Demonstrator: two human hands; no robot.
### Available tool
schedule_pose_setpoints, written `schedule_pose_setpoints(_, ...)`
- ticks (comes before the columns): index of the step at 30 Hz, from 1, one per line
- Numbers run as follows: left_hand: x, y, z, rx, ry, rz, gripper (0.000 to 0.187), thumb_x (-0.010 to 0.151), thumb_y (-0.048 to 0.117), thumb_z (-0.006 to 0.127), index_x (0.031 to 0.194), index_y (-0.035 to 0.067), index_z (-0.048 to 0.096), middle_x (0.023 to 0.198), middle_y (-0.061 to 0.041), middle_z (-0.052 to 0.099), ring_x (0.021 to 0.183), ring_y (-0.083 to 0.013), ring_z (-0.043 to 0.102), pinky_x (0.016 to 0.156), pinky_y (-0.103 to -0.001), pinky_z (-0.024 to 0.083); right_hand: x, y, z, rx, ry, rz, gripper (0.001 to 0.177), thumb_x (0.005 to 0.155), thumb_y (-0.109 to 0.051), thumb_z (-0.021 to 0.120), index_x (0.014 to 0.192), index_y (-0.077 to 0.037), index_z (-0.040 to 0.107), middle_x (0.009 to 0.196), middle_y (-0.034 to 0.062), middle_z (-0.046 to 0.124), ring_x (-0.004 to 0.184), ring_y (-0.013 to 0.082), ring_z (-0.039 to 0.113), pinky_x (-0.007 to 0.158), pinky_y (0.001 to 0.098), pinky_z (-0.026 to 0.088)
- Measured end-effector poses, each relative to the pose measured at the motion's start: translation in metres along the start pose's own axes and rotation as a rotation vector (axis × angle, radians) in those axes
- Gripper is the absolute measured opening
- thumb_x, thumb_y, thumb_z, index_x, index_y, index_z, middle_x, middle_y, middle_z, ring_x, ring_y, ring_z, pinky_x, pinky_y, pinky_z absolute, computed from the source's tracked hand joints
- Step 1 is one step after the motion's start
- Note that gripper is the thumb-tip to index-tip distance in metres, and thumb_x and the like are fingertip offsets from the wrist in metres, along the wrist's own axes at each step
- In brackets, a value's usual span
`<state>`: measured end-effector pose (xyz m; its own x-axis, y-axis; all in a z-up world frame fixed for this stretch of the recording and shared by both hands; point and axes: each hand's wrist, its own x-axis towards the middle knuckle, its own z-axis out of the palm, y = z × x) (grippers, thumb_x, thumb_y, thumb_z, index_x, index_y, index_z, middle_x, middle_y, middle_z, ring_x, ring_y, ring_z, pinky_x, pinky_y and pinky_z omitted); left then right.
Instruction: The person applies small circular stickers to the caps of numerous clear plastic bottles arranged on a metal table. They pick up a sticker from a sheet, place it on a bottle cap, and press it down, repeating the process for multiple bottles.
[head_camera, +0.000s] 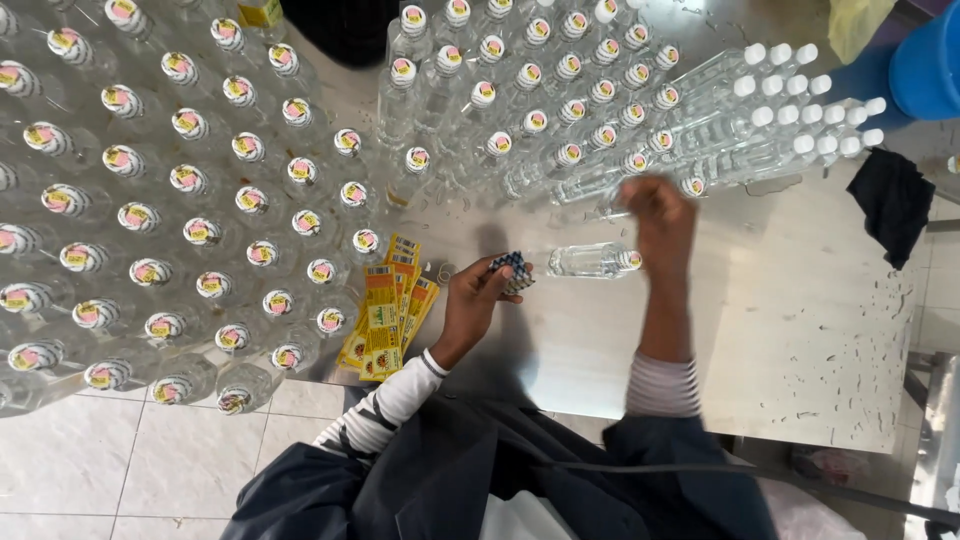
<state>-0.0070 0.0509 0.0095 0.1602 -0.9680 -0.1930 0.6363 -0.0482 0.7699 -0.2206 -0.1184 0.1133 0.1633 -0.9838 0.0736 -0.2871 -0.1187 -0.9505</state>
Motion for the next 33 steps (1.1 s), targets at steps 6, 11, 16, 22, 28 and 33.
schedule_pose_setpoints(6,-0.009,0.023,-0.023,0.127,0.142,-0.014,0.035,0.104,0.024,0.069,0.124,-0.003,0.076,0.112,-0.018,0.084,0.097,-0.0243,0.08,0.072,-0.036,0.075,0.165,0.008,-0.037,-0.565,0.053,-0.298,0.031,0.12,-0.034,0.076,0.103,-0.007,0.076,0.101,0.0078,0.081,0.095,0.0203,0.079,0.085,0.038,0.064)
schedule_pose_setpoints(11,-0.006,0.019,-0.042,0.129,0.228,-0.012,0.036,0.103,0.03,0.07,0.12,-0.001,0.079,0.107,-0.014,0.084,0.097,-0.0202,0.079,0.07,-0.036,0.074,0.281,0.074,-0.036,-0.942,0.104,-0.273,0.068,0.122,-0.023,0.09,0.071,-0.015,0.047,0.063,-0.0053,0.043,0.063,0.0108,0.033,0.058,0.0383,0.026)
schedule_pose_setpoints(16,0.007,0.024,-0.051,0.122,0.239,-0.028,0.036,0.104,0.029,0.069,0.119,-0.002,0.078,0.11,-0.016,0.084,0.094,-0.022,0.08,0.07,-0.035,0.074,0.331,0.113,-0.027,-1.136,0.058,-0.306,0.06,0.117,-0.034,0.092,0.067,-0.017,0.063,0.057,-0.004,0.051,0.055,0.014,0.048,0.05,0.0442,0.035)
schedule_pose_setpoints(22,0.014,0.022,-0.059,0.12,0.26,-0.033,0.038,0.104,0.03,0.068,0.122,-0.002,0.078,0.111,-0.014,0.084,0.097,-0.0211,0.08,0.07,-0.035,0.074,0.344,0.115,-0.032,-1.219,0.028,-0.215,0.065,0.12,-0.034,0.09,0.065,-0.017,0.06,0.055,-0.0028,0.048,0.053,0.0171,0.042,0.046,0.0427,0.028)
schedule_pose_setpoints(28,0.014,0.026,-0.057,0.124,0.24,-0.013,0.036,0.105,0.03,0.067,0.121,-0.001,0.078,0.111,-0.014,0.083,0.097,-0.0208,0.079,0.071,-0.034,0.074,0.339,0.106,-0.023,-1.242,0.009,-0.141,0.073,0.124,-0.035,0.089,0.063,-0.018,0.053,0.056,-0.0049,0.039,0.054,0.0164,0.036,0.048,0.041,0.027)
schedule_pose_setpoints(33,0.014,0.02,-0.062,0.131,0.252,-0.003,0.034,0.106,0.027,0.066,0.12,-0.002,0.078,0.11,-0.014,0.083,0.097,-0.0195,0.078,0.071,-0.034,0.074,0.33,0.086,-0.011,-1.14,-0.016,-0.068,0.073,0.125,-0.027,0.083,0.064,-0.017,0.043,0.057,-0.0038,0.028,0.061,0.0153,0.024,0.055,0.0423,0.02)
